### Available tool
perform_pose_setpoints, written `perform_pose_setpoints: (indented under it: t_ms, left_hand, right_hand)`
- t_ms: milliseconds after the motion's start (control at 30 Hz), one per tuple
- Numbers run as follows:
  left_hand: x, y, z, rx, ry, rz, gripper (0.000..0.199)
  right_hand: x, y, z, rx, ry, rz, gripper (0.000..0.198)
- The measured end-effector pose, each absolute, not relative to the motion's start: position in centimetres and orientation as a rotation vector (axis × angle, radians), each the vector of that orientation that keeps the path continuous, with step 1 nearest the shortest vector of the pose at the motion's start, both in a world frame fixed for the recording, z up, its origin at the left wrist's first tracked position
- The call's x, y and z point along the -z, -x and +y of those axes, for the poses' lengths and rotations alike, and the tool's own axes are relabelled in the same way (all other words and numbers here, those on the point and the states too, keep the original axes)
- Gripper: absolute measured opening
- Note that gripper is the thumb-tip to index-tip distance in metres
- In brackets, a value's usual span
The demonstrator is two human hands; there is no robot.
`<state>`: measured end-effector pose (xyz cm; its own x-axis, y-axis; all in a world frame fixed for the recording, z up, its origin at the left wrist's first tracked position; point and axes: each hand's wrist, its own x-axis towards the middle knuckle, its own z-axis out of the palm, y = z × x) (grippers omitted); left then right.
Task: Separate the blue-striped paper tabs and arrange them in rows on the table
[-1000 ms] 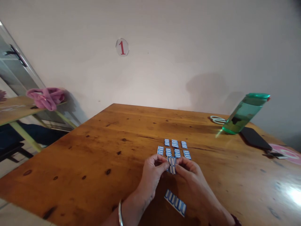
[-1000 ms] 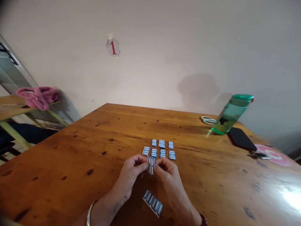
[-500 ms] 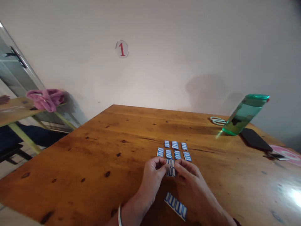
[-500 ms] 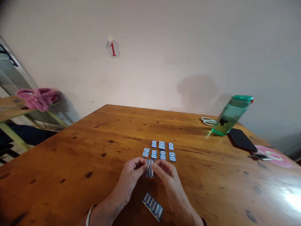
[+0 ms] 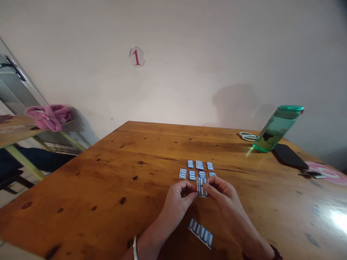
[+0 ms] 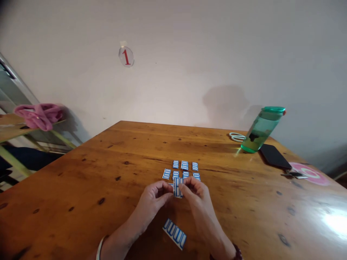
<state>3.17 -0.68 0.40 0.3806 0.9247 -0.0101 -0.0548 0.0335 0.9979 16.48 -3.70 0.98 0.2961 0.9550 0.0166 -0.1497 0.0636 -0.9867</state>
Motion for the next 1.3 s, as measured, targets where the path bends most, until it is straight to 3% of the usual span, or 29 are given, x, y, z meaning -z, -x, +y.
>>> perform_pose_setpoints:
  t_ms: [467, 633, 900, 1300]
  left_hand:
    - [-2.7, -2.0, -4.0, -0.159, -2.504, 0.921, 0.024]
    - [-2.5, -2.8, -4.7, 0.074, -2.659, 0.979, 0.029]
    - [-3.0, -2.9, -4.7, 0.072, -2.602, 1.018, 0.034]
    - [-1.4, -2.2, -4.3, -0.132, -2.377, 0.991, 0.023]
  right_hand:
    - [-1.9, -18.4, -3.3, -0.985, 1.086, -0.774, 0.020]
    - [-1.6, -18.6, -3.1, -0.992, 1.067, -0.761, 0.019]
    - [-1.9, -18.5, -3.3, -1.004, 1.025, -0.753, 0.018]
    - [-2.3, -18.5, -3.6, -1.122, 1.024, -0.781, 0.019]
